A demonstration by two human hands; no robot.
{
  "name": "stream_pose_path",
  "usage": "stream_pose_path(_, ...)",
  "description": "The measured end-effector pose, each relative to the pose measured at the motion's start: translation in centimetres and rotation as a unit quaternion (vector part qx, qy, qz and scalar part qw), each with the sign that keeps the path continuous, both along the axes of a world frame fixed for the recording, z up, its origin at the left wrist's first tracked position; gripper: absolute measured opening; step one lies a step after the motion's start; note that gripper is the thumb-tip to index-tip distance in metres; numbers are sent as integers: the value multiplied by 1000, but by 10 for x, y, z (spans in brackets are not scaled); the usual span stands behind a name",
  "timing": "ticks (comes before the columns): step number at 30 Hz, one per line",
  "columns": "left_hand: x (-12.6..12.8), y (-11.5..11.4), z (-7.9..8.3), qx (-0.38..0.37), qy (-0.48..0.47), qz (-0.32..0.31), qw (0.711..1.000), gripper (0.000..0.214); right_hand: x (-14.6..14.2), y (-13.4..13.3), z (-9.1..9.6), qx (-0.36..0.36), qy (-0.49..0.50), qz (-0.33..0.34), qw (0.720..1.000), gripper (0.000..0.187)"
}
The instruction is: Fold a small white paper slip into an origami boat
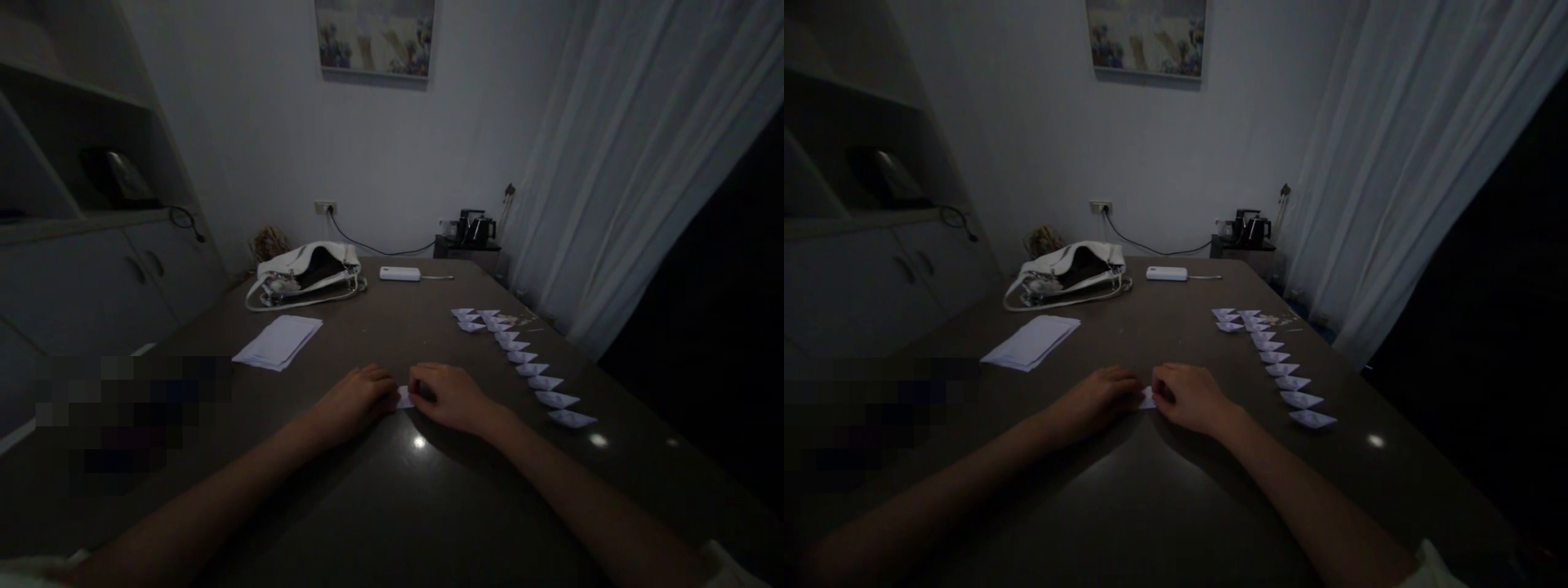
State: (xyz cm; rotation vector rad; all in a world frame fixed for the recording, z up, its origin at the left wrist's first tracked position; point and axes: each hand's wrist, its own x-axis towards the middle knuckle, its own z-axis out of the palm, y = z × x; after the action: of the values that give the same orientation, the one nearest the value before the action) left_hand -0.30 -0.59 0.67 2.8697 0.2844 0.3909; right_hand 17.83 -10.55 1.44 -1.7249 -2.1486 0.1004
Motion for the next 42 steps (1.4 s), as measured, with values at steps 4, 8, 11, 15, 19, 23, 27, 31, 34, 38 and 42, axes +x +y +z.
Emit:
stream_pose_path(4,0,-6,4,9,18,-2,1000,16,-1,0,1,-14,-9,-18,1000,8)
stream_pose_path(8,0,-13,8,-7,17,-31,999,22,-4,-3,3,-26,-27,-7,999,7)
stream_pose_path(11,0,-13,6,-27,-6,-46,999,19,-9,-7,7,-29,-42,32,998,10)
stream_pose_path(15,1,-10,2,-55,-19,-55,997,18,-12,-11,11,-37,-66,69,995,11)
stream_pose_path(19,-1,-9,2,-33,-3,-39,999,18,-5,-8,10,-39,-96,46,994,9)
stream_pose_path(23,-1,-10,2,-26,-3,-31,999,17,-2,-8,10,-36,-104,53,993,8)
stream_pose_path(27,1,-9,0,-51,-25,-55,997,16,-6,-12,14,-42,-94,91,991,8)
stream_pose_path(31,0,-9,0,-38,-4,-37,999,18,-4,-9,13,-46,-90,70,992,6)
stream_pose_path(34,-1,-10,2,-31,5,-30,999,19,1,-5,9,-44,-97,39,994,6)
stream_pose_path(38,-1,-10,1,-41,-7,-35,999,18,0,-5,9,-42,-91,49,994,7)
stream_pose_path(42,1,-7,-2,-84,-26,-58,994,16,-7,-10,13,-52,-54,91,993,11)
